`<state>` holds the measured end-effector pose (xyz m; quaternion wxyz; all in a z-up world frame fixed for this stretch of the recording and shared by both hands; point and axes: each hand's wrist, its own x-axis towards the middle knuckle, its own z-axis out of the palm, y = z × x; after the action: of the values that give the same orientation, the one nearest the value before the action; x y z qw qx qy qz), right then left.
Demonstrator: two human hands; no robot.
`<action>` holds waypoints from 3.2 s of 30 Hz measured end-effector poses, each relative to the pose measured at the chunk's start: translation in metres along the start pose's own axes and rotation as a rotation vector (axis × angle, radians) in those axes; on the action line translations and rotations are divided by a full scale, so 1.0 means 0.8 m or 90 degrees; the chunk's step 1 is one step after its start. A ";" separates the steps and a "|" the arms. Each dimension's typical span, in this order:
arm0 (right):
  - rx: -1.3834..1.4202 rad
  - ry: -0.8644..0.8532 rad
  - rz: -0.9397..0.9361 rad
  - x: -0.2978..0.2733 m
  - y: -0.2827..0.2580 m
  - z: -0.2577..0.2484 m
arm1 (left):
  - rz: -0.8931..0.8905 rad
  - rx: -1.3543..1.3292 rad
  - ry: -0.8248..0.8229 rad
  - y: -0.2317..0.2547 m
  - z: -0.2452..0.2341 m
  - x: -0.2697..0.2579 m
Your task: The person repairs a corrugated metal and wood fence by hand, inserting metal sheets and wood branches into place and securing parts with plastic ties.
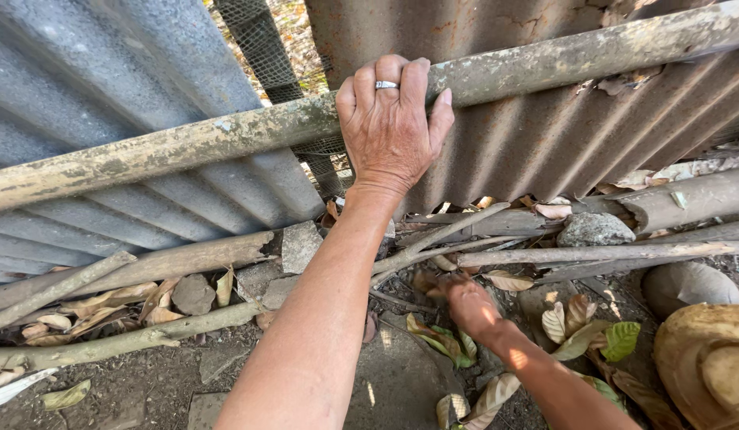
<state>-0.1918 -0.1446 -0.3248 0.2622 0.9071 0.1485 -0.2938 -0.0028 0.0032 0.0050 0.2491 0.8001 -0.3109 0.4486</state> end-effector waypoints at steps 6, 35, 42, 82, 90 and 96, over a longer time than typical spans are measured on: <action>0.583 -0.221 -0.075 -0.148 0.073 -0.078 | -0.011 -0.014 -0.004 0.001 -0.003 0.000; 0.355 0.166 0.259 0.030 0.011 -0.043 | -0.001 0.020 0.028 0.000 0.012 -0.004; 0.363 0.253 0.256 0.088 0.006 0.041 | -0.011 0.011 0.014 0.002 0.009 -0.003; 0.536 0.320 0.147 -0.025 0.019 0.032 | -0.009 0.005 0.028 0.003 0.009 -0.004; 0.825 -0.379 -0.102 -0.209 0.152 -0.027 | -0.010 0.008 0.014 0.001 0.010 -0.003; 0.556 -0.414 -0.115 -0.175 0.157 0.012 | -0.003 0.017 0.025 0.001 0.011 -0.007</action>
<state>-0.2527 -0.2693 -0.1969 -0.1324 0.7778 0.0011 -0.6144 -0.0005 -0.0020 -0.0039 0.2454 0.7951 -0.2984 0.4675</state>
